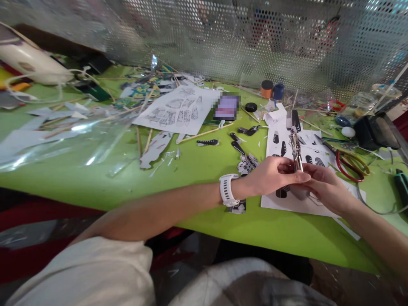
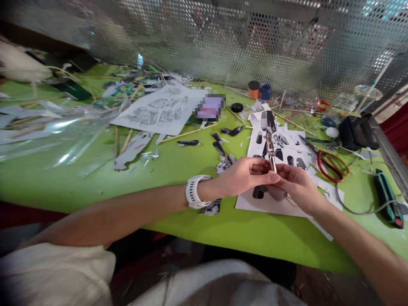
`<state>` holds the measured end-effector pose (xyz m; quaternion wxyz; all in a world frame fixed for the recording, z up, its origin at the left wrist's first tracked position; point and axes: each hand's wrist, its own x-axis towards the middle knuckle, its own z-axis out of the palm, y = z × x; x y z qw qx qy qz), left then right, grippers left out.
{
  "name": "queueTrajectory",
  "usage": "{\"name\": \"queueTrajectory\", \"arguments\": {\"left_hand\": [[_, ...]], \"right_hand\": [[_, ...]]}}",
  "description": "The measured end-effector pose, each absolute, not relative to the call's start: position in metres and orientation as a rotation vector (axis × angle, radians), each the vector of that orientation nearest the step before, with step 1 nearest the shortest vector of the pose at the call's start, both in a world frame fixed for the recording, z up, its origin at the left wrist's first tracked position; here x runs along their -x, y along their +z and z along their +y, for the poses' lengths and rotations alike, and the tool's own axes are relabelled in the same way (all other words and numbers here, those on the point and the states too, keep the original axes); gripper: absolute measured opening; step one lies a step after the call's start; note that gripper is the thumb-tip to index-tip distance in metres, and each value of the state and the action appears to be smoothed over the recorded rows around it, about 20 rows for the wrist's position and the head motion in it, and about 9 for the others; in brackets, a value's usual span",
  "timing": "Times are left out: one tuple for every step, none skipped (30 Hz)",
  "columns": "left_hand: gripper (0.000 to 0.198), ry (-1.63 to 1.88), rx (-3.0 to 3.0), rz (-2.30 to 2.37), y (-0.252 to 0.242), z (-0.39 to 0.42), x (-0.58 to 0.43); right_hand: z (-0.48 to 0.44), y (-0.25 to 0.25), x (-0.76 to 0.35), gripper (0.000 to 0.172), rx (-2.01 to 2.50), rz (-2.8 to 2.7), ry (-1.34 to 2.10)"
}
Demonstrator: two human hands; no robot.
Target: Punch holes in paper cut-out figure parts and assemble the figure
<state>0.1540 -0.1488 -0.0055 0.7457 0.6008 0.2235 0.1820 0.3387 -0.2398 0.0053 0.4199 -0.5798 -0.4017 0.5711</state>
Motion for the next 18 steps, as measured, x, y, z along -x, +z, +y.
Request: {"name": "queueTrajectory", "arguments": {"left_hand": [[0.053, 0.394, -1.297, 0.494, -0.005, -0.147, -0.154], [0.058, 0.405, -1.275, 0.511, -0.005, -0.144, -0.153], [0.062, 0.430, -1.248, 0.538, -0.005, -0.141, -0.153], [0.064, 0.471, -1.216, 0.568, -0.006, -0.138, -0.153], [0.063, 0.525, -1.179, 0.593, -0.006, -0.133, -0.153], [0.062, 0.584, -1.145, 0.609, -0.006, -0.129, -0.153], [0.060, 0.646, -1.107, 0.610, -0.006, -0.124, -0.153], [0.057, 0.697, -1.070, 0.605, -0.005, -0.120, -0.153], [0.054, 0.742, -1.036, 0.601, -0.004, -0.116, -0.153], [0.050, 0.781, -1.011, 0.595, -0.003, -0.113, -0.153], [0.046, 0.814, -0.996, 0.589, -0.002, -0.110, -0.153], [0.044, 0.839, -0.990, 0.584, -0.002, -0.108, -0.152], [0.042, 0.858, -0.991, 0.579, -0.002, -0.106, -0.152], [0.040, 0.872, -0.997, 0.579, -0.002, -0.106, -0.152], [0.039, 0.879, -1.005, 0.585, -0.002, -0.105, -0.152], [0.037, 0.881, -1.013, 0.593, -0.002, -0.105, -0.152], [0.035, 0.883, -1.021, 0.603, -0.003, -0.106, -0.152], [0.033, 0.889, -1.029, 0.612, -0.003, -0.106, -0.153]], "right_hand": [[-0.240, 0.006, -0.341, 0.051, 1.442, -1.035, 1.441], [-0.240, 0.006, -0.344, 0.051, 1.421, -1.050, 1.451], [-0.240, 0.007, -0.347, 0.050, 1.396, -1.055, 1.464], [-0.240, 0.008, -0.348, 0.050, 1.372, -1.052, 1.476], [-0.240, 0.008, -0.350, 0.050, 1.355, -1.045, 1.489], [-0.239, 0.009, -0.351, 0.050, 1.346, -1.039, 1.503], [-0.239, 0.010, -0.351, 0.050, 1.344, -1.035, 1.518], [-0.238, 0.011, -0.351, 0.050, 1.344, -1.033, 1.535], [-0.238, 0.012, -0.352, 0.051, 1.345, -1.031, 1.550], [-0.238, 0.013, -0.351, 0.051, 1.346, -1.027, 1.559], [-0.237, 0.014, -0.351, 0.052, 1.347, -1.025, 1.564], [-0.237, 0.015, -0.351, 0.052, 1.348, -1.026, 1.564], [-0.237, 0.015, -0.351, 0.052, 1.351, -1.029, 1.561], [-0.238, 0.016, -0.351, 0.052, 1.354, -1.037, 1.561], [-0.238, 0.017, -0.352, 0.052, 1.356, -1.050, 1.563], [-0.238, 0.017, -0.352, 0.053, 1.357, -1.065, 1.565], [-0.238, 0.017, -0.352, 0.053, 1.361, -1.079, 1.566], [-0.238, 0.018, -0.352, 0.053, 1.366, -1.090, 1.567]]}}
